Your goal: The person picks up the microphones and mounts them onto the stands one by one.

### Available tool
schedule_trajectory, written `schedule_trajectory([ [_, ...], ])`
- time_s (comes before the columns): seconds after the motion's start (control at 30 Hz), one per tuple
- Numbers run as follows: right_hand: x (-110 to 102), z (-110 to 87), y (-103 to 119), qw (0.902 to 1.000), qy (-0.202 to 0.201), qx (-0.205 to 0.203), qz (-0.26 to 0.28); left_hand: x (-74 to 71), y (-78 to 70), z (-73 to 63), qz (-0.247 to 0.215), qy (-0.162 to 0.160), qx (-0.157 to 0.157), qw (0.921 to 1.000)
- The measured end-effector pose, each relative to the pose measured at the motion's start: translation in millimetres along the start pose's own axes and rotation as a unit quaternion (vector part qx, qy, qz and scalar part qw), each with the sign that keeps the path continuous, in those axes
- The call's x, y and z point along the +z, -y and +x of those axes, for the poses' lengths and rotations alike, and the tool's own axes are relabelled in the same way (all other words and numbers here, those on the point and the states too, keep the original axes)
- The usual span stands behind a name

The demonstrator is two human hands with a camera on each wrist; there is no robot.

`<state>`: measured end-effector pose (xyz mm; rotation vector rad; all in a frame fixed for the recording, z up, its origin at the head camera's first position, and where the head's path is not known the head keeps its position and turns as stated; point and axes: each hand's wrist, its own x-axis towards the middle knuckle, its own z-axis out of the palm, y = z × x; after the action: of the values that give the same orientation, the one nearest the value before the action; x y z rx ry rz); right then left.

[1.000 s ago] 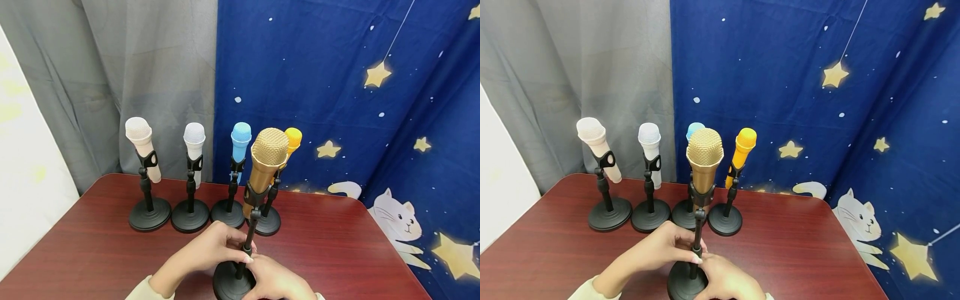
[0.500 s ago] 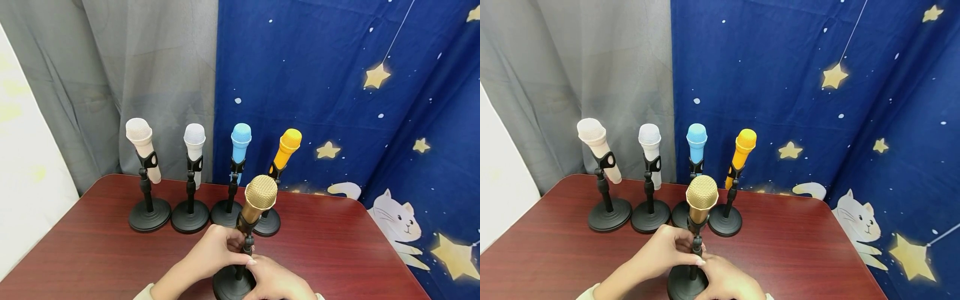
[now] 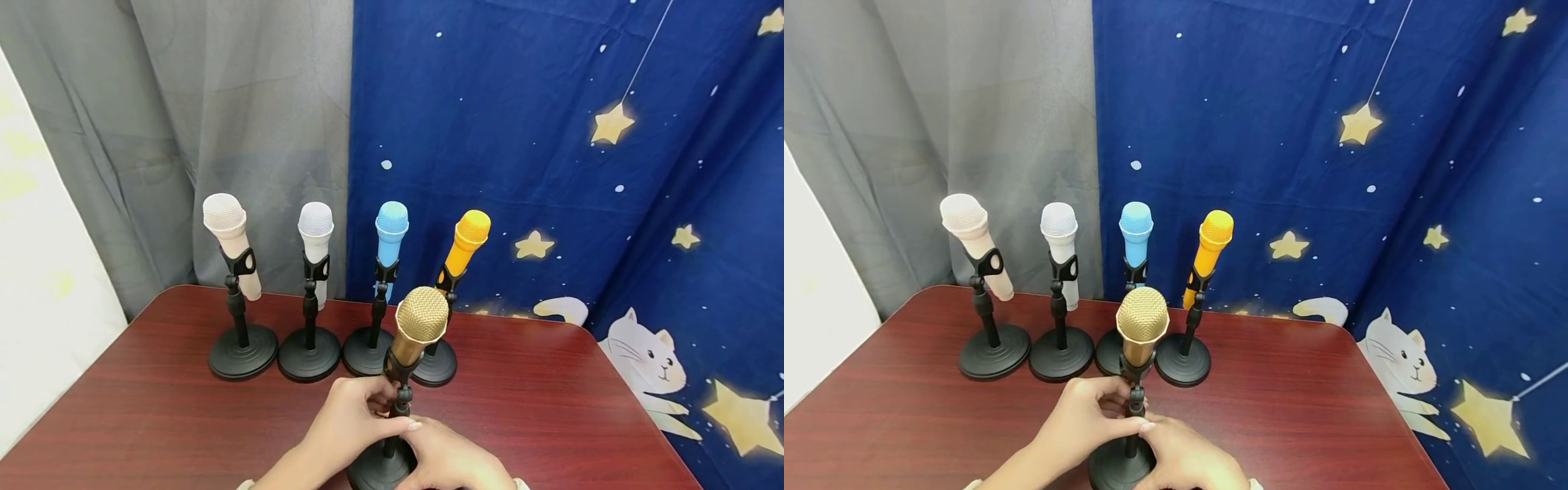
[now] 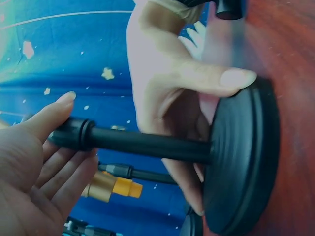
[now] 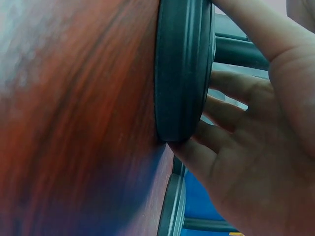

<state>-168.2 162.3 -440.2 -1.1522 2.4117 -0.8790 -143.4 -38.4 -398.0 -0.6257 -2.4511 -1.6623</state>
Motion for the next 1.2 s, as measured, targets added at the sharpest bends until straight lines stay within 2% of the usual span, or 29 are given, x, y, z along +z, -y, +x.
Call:
schedule_trajectory([
  [0.17,0.8,1.1,1.1,0.9998,-0.009,-0.014,-0.005,6.6,-2.8,-8.8,0.036,-0.059,0.009,0.9976],
  [0.3,1.0,-0.7,1.1,0.9996,-0.007,-0.004,0.027,11.2,-4.5,-15.5,0.045,-0.074,0.010,0.9962],
  [0.43,0.5,-2.6,1.1,0.9982,-0.007,-0.003,0.060,16.8,-9.5,-19.9,0.080,-0.101,0.012,0.9916],
  [0.57,-1.1,-4.5,1.5,0.9986,-0.015,-0.010,0.049,24.2,-13.2,-21.1,0.118,-0.136,0.022,0.9834],
  [0.67,-1.7,-5.4,1.0,0.9981,-0.012,-0.009,0.059,31.0,-12.7,-21.5,0.146,-0.162,0.042,0.9750],
  [0.77,-1.3,-5.3,0.4,0.9968,-0.006,-0.005,0.079,36.1,-12.9,-20.4,0.183,-0.187,0.059,0.9634],
  [0.97,-0.4,-5.6,-1.4,0.9993,-0.015,0.005,0.034,39.1,-13.8,-16.2,0.246,-0.232,0.098,0.9361],
  [1.07,0.0,-5.3,-1.8,0.9998,-0.016,0.009,0.010,38.2,-13.0,-17.1,0.257,-0.241,0.101,0.9303],
  [1.2,1.4,-4.5,-1.7,0.9995,-0.012,0.023,0.017,35.6,-12.3,-19.1,0.251,-0.240,0.101,0.9323],
])
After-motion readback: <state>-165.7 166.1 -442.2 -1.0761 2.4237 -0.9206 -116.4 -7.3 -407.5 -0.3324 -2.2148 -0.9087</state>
